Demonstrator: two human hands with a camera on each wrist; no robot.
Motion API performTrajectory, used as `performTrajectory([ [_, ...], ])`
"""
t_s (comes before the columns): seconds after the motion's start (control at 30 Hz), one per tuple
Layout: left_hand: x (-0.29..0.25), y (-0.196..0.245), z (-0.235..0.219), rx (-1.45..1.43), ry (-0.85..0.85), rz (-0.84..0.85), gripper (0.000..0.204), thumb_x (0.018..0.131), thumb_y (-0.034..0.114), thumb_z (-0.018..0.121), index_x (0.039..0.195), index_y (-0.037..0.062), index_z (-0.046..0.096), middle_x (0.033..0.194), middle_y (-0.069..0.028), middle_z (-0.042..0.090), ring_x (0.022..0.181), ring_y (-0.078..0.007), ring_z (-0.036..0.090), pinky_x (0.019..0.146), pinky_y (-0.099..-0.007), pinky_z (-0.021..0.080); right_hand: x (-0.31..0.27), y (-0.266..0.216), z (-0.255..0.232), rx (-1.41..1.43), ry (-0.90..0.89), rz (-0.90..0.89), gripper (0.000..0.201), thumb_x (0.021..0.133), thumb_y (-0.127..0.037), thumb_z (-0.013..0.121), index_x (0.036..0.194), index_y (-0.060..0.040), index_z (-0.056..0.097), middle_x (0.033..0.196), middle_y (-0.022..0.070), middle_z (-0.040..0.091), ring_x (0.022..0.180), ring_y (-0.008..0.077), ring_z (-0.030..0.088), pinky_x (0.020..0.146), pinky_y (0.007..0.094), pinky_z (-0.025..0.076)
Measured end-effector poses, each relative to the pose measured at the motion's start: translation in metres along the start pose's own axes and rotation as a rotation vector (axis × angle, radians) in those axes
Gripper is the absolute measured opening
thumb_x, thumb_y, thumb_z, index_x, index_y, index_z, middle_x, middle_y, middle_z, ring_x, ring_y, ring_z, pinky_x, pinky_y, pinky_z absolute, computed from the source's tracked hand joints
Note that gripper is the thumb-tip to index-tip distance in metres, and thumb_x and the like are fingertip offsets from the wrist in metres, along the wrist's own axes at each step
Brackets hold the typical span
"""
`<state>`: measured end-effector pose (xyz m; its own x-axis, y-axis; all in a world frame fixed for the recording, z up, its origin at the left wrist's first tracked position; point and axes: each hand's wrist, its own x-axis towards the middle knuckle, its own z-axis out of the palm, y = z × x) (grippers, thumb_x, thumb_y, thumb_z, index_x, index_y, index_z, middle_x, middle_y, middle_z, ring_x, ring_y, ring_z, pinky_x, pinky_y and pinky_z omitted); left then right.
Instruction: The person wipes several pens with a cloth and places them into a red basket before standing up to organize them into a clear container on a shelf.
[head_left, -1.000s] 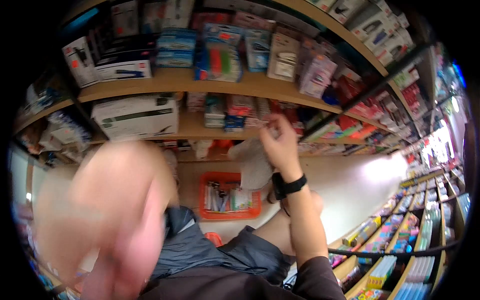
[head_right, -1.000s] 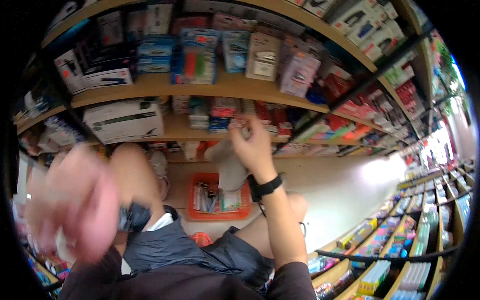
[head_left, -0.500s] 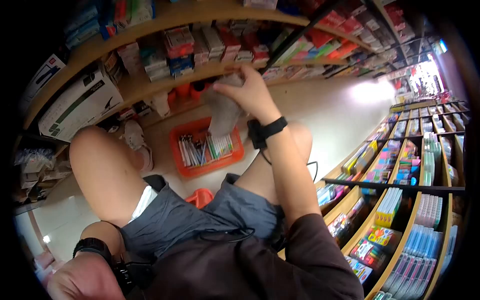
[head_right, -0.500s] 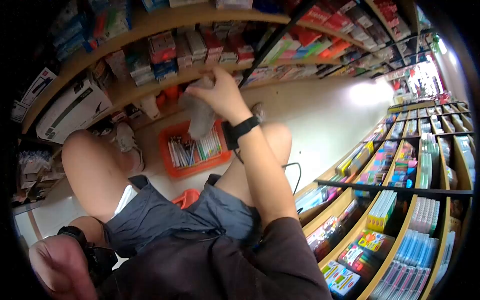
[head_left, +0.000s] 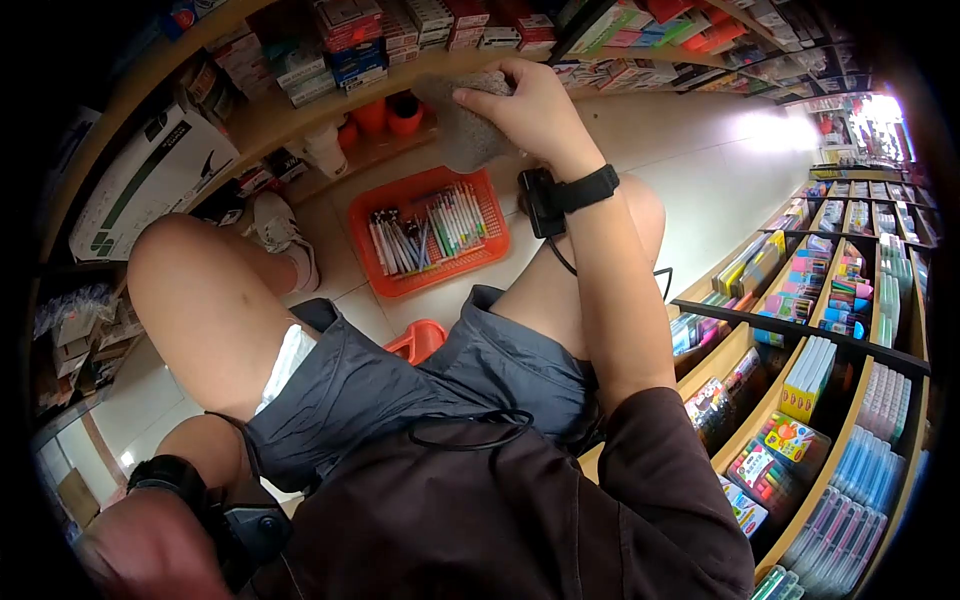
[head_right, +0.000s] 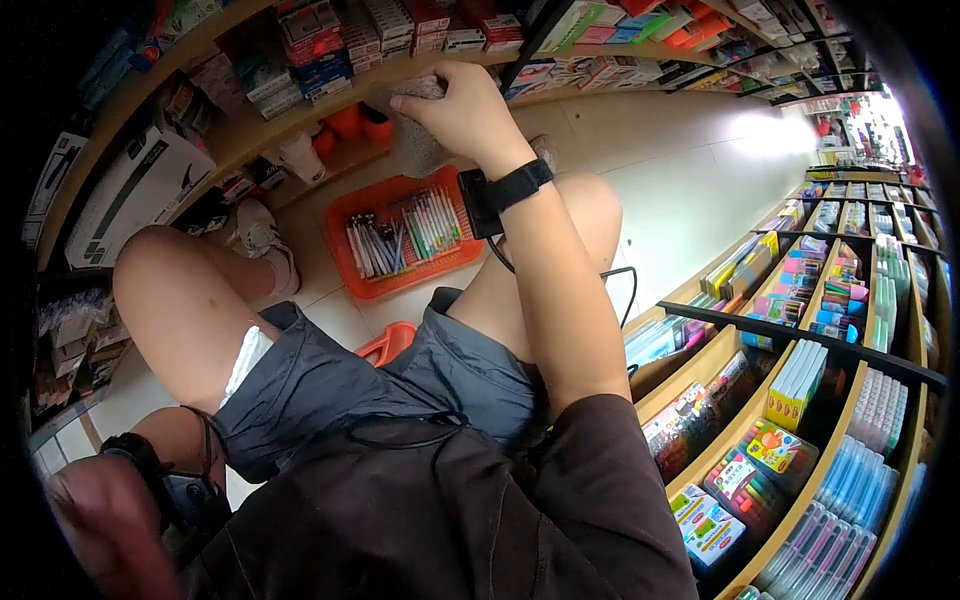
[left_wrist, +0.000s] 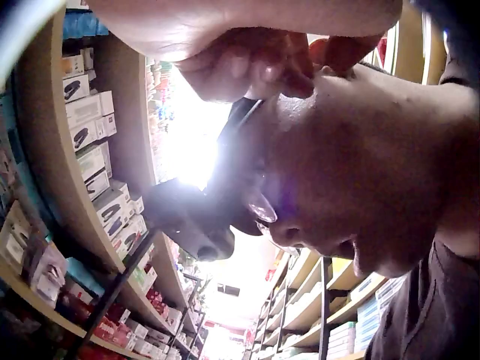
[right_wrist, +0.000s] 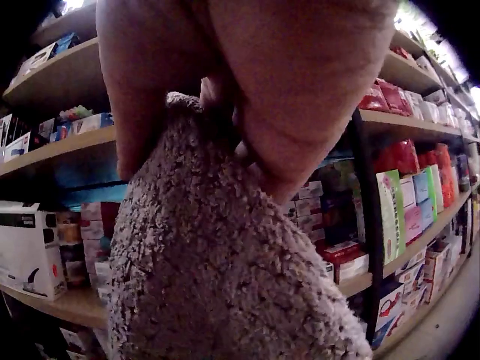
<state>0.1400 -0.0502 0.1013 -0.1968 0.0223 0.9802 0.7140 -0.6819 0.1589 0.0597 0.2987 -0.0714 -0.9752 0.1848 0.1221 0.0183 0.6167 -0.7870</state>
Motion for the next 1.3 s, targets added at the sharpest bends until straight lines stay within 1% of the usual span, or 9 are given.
performTrajectory([
  [0.23, -0.002, -0.002, 0.000, -0.021, -0.014, -0.020, 0.024, 0.095, 0.016, 0.056, 0.074, 0.0160, 0.045, 0.055, 0.0108, 0.038, 0.044, -0.0024, 0.033, 0.044, -0.0197, 0.029, 0.000, 0.002, 0.010, 0.021, -0.004, -0.021, 0.040, 0.086, -0.027, 0.080, 0.108, 0.0044, 0.070, 0.091, 0.0118, 0.073, 0.080, 0.0156, 0.068, 0.073, 0.0316, 0.055],
  [0.33, -0.003, -0.002, -0.002, -0.032, -0.014, -0.026, 0.023, 0.095, 0.016, 0.056, 0.075, 0.0157, 0.046, 0.055, 0.0104, 0.038, 0.044, -0.0026, 0.034, 0.044, -0.0199, 0.029, -0.001, 0.000, 0.013, 0.061, 0.003, 0.014, 0.047, 0.081, -0.031, 0.081, 0.109, 0.0063, 0.070, 0.095, 0.0238, 0.072, 0.090, 0.0329, 0.071, 0.082, 0.0389, 0.055],
  [0.53, -0.003, -0.005, -0.001, -0.057, -0.025, -0.034, 0.022, 0.096, 0.015, 0.055, 0.076, 0.0149, 0.046, 0.056, 0.0096, 0.039, 0.045, -0.0031, 0.035, 0.045, -0.0203, 0.030, -0.003, -0.003, 0.014, 0.096, -0.033, 0.037, 0.048, 0.082, -0.030, 0.081, 0.110, 0.0070, 0.069, 0.096, 0.0233, 0.073, 0.088, 0.0315, 0.072, 0.080, 0.0381, 0.055],
  [0.73, -0.005, -0.005, -0.001, -0.077, -0.021, -0.038, 0.021, 0.096, 0.015, 0.055, 0.077, 0.0142, 0.047, 0.057, 0.0088, 0.041, 0.045, -0.0036, 0.037, 0.045, -0.0207, 0.032, -0.006, -0.013, 0.010, 0.044, -0.043, 0.065, 0.045, 0.081, -0.030, 0.081, 0.105, 0.0071, 0.070, 0.090, 0.0236, 0.072, 0.084, 0.0312, 0.072, 0.076, 0.0382, 0.055],
  [0.83, -0.006, -0.006, -0.001, -0.092, -0.019, -0.043, 0.020, 0.096, 0.015, 0.055, 0.077, 0.0139, 0.048, 0.058, 0.0085, 0.041, 0.045, -0.0038, 0.037, 0.045, -0.0209, 0.032, -0.001, 0.001, 0.015, -0.019, -0.031, -0.057, 0.043, 0.085, -0.031, 0.081, 0.108, 0.0028, 0.070, 0.087, 0.0102, 0.071, 0.073, 0.0141, 0.066, 0.062, 0.0283, 0.053],
  [0.93, -0.005, -0.007, 0.000, -0.096, -0.031, -0.045, 0.020, 0.096, 0.015, 0.055, 0.078, 0.0135, 0.048, 0.058, 0.0081, 0.042, 0.046, -0.0041, 0.038, 0.045, -0.0211, 0.033, -0.002, 0.000, 0.014, -0.033, -0.041, -0.035, 0.042, 0.084, -0.031, 0.082, 0.107, 0.0027, 0.070, 0.087, 0.0106, 0.071, 0.075, 0.0152, 0.067, 0.066, 0.0302, 0.054],
  [1.03, -0.005, -0.006, 0.001, -0.094, -0.030, -0.051, 0.019, 0.096, 0.015, 0.055, 0.078, 0.0131, 0.048, 0.059, 0.0077, 0.042, 0.046, -0.0043, 0.038, 0.046, -0.0213, 0.033, -0.005, -0.010, 0.013, 0.044, -0.034, 0.039, 0.044, 0.080, -0.030, 0.081, 0.103, 0.0062, 0.071, 0.092, 0.0244, 0.072, 0.084, 0.0348, 0.071, 0.077, 0.0394, 0.055],
  [1.13, -0.007, -0.004, 0.001, -0.104, -0.017, -0.043, 0.018, 0.096, 0.015, 0.054, 0.079, 0.0128, 0.049, 0.059, 0.0073, 0.043, 0.046, -0.0046, 0.039, 0.046, -0.0215, 0.034, -0.003, -0.005, 0.015, 0.017, -0.048, 0.023, 0.043, 0.084, -0.030, 0.081, 0.109, 0.0040, 0.070, 0.089, 0.0135, 0.072, 0.083, 0.0178, 0.068, 0.077, 0.0324, 0.055],
  [1.3, -0.007, -0.006, 0.002, -0.128, -0.024, -0.052, 0.018, 0.097, 0.015, 0.054, 0.080, 0.0122, 0.050, 0.060, 0.0067, 0.044, 0.046, -0.0050, 0.040, 0.046, -0.0219, 0.035, -0.003, -0.004, 0.018, -0.023, -0.040, -0.009, 0.045, 0.084, -0.031, 0.081, 0.109, 0.0039, 0.070, 0.092, 0.0162, 0.073, 0.084, 0.0209, 0.070, 0.078, 0.0336, 0.055],
])
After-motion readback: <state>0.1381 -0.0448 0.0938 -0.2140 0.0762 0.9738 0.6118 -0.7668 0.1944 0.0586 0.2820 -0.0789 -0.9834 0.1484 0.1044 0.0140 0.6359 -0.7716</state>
